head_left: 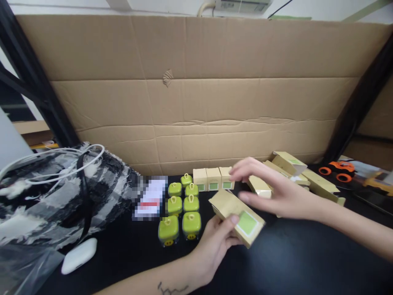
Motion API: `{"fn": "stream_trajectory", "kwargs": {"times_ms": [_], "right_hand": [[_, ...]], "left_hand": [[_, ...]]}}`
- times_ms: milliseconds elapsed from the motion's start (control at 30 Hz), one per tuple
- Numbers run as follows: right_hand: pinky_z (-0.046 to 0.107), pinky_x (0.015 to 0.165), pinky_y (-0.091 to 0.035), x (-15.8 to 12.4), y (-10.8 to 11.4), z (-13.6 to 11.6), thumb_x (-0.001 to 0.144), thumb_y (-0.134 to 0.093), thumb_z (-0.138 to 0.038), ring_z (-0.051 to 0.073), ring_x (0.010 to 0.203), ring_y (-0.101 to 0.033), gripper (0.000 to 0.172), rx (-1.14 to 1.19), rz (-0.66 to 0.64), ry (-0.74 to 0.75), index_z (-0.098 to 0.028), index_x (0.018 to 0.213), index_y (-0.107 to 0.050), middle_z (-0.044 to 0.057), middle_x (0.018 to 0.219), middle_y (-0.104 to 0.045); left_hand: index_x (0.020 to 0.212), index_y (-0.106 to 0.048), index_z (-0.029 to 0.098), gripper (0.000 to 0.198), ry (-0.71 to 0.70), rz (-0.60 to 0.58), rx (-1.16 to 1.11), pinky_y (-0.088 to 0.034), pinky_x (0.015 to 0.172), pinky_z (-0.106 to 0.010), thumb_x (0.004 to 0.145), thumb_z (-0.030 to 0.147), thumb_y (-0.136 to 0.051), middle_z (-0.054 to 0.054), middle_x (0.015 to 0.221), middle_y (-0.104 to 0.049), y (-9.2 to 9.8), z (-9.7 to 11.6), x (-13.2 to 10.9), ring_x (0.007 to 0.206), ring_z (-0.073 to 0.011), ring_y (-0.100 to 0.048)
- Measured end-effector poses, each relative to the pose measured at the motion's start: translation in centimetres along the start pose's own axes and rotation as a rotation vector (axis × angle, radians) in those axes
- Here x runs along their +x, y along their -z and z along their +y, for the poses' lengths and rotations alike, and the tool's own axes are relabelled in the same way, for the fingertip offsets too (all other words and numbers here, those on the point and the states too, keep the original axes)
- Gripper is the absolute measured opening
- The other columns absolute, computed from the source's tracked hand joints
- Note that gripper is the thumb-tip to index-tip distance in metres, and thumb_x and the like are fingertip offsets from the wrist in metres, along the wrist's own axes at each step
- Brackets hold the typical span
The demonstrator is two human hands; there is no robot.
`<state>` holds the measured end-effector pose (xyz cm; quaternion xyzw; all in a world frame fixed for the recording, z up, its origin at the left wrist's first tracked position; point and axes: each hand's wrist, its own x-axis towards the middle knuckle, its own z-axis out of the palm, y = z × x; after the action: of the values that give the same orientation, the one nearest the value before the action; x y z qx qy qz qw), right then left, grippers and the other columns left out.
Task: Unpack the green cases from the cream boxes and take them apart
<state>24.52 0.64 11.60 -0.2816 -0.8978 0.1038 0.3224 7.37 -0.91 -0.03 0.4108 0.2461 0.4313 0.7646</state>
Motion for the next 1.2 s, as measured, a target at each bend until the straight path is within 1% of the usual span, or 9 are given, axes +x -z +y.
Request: {"fn": "stream_trajectory", "kwargs": {"times_ms": [100, 167, 300, 400, 633, 833, 1000, 1133, 1200], "right_hand": [[0.034, 0.089, -0.049, -4.0, -0.1, 0.5, 0.082, -0.064, -0.028, 0.023, 0.112, -0.054, 0.041, -0.331, -0.156, 0.178, -0.022, 0.121, -0.052, 0.011, 0.122, -0.056], [0.037, 0.090, -0.050, -5.6, -1.2, 1.0, 0.087, -0.055, -0.017, 0.024, 0.110, -0.056, 0.042, -0.528, -0.214, 0.294, -0.019, 0.128, -0.050, 0.012, 0.121, -0.060], [0.035, 0.086, -0.054, -6.7, -3.4, 2.0, 0.094, -0.032, -0.007, 0.024, 0.108, -0.060, 0.037, -0.733, -0.065, 0.440, -0.010, 0.123, -0.056, 0.013, 0.114, -0.067], [0.032, 0.083, -0.056, -6.8, -4.0, 2.2, 0.097, -0.025, -0.009, 0.024, 0.107, -0.062, 0.040, -0.774, 0.044, 0.454, -0.006, 0.114, -0.061, 0.013, 0.114, -0.067], [0.027, 0.088, -0.053, -7.1, -4.1, 1.4, 0.093, -0.030, -0.007, 0.021, 0.106, -0.063, 0.036, -0.741, 0.224, 0.426, -0.008, 0.088, -0.066, 0.012, 0.108, -0.069], [0.029, 0.103, -0.042, -8.1, -5.2, 1.1, 0.089, -0.034, -0.008, 0.018, 0.111, -0.060, 0.033, -0.596, 0.260, 0.472, -0.012, 0.090, -0.066, 0.004, 0.105, -0.072], [0.033, 0.104, -0.041, -8.8, -6.1, 0.9, 0.087, -0.046, -0.012, 0.019, 0.111, -0.059, 0.024, -0.685, 0.294, 0.562, -0.020, 0.084, -0.069, -0.001, 0.105, -0.072], [0.031, 0.107, -0.036, -8.5, -5.8, 0.6, 0.097, -0.028, -0.012, 0.015, 0.104, -0.061, 0.040, -0.758, 0.239, 0.467, -0.016, 0.103, -0.068, 0.002, 0.105, -0.072], [0.030, 0.109, -0.031, -8.7, -5.8, 0.7, 0.099, -0.021, -0.010, 0.013, 0.103, -0.060, 0.047, -0.761, 0.242, 0.440, -0.015, 0.103, -0.068, 0.003, 0.103, -0.072]], "left_hand": [[0.115, -0.057, 0.012, 0.042, 0.032, -0.022, -0.076, -0.045, 0.089, -0.035, 0.087, 0.044, -0.056, -0.012, 0.106, -0.068, 0.3, 0.3, 0.5, 0.102, -0.0224, -0.061], [0.115, -0.060, 0.012, 0.040, 0.051, -0.042, -0.096, -0.044, 0.092, -0.033, 0.089, 0.042, -0.054, -0.010, 0.106, -0.069, 0.4, 0.4, 0.6, 0.102, -0.0205, -0.061], [0.109, -0.065, 0.012, 0.038, 0.118, 0.012, -0.091, -0.047, 0.086, -0.031, 0.089, 0.042, -0.055, -0.009, 0.095, -0.072, 0.3, 0.4, 0.7, 0.089, -0.0176, -0.064], [0.108, -0.066, 0.011, 0.038, 0.152, 0.056, -0.067, -0.049, 0.084, -0.031, 0.089, 0.042, -0.054, -0.009, 0.089, -0.073, 0.3, 0.5, 0.7, 0.084, -0.0175, -0.066], [0.112, -0.062, 0.010, 0.043, 0.153, 0.033, -0.008, -0.047, 0.089, -0.039, 0.087, 0.045, -0.056, -0.013, 0.099, -0.072, 0.2, 0.6, 0.6, 0.094, -0.0239, -0.065], [0.112, -0.061, 0.013, 0.049, 0.134, 0.104, -0.080, -0.046, 0.090, -0.034, 0.081, 0.051, -0.062, -0.012, 0.106, -0.070, 0.1, 0.4, 0.3, 0.101, -0.0243, -0.062], [0.111, -0.059, 0.012, 0.050, 0.166, 0.210, -0.025, -0.048, 0.085, -0.037, 0.078, 0.048, -0.067, -0.013, 0.101, -0.072, -0.5, 0.7, 0.2, 0.095, -0.0276, -0.065], [0.116, -0.056, 0.012, 0.053, 0.139, 0.197, -0.060, -0.046, 0.093, -0.039, 0.078, 0.047, -0.067, -0.014, 0.114, -0.068, -0.8, 0.8, 0.2, 0.108, -0.0291, -0.060], [0.118, -0.056, 0.011, 0.056, 0.129, 0.183, -0.078, -0.045, 0.095, -0.038, 0.078, 0.048, -0.067, -0.014, 0.118, -0.066, -0.8, 0.8, 0.2, 0.111, -0.0288, -0.058]]}}
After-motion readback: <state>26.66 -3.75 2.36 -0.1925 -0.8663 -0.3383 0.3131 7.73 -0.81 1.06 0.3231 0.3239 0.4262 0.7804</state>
